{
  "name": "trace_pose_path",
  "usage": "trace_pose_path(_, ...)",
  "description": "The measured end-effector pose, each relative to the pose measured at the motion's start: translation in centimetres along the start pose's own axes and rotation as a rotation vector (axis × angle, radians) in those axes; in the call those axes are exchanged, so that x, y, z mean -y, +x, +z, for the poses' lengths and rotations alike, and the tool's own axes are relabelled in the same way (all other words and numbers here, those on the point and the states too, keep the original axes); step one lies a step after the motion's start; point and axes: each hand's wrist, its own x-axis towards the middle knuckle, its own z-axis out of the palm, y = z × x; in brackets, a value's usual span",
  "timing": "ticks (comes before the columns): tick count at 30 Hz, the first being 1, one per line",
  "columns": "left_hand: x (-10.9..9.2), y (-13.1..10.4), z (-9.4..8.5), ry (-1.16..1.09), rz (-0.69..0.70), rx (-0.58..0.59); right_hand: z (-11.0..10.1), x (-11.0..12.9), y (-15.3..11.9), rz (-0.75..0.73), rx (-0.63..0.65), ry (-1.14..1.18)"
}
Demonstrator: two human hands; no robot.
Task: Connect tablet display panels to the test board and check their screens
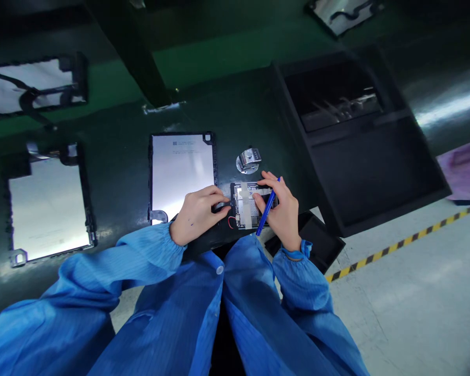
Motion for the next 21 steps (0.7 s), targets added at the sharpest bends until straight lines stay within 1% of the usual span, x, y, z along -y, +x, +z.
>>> trace_pose_path(7,0.07,-0.13,0.03,0.019,-0.008,0.021,0.02,-0.07,-0.05,-0.001,-0.003,0.008)
trace_pose_path(21,0.03,0.21,0.31,0.005,0.032,-0.008,0.02,-0.04,-0.03,-0.001,0.001,0.021)
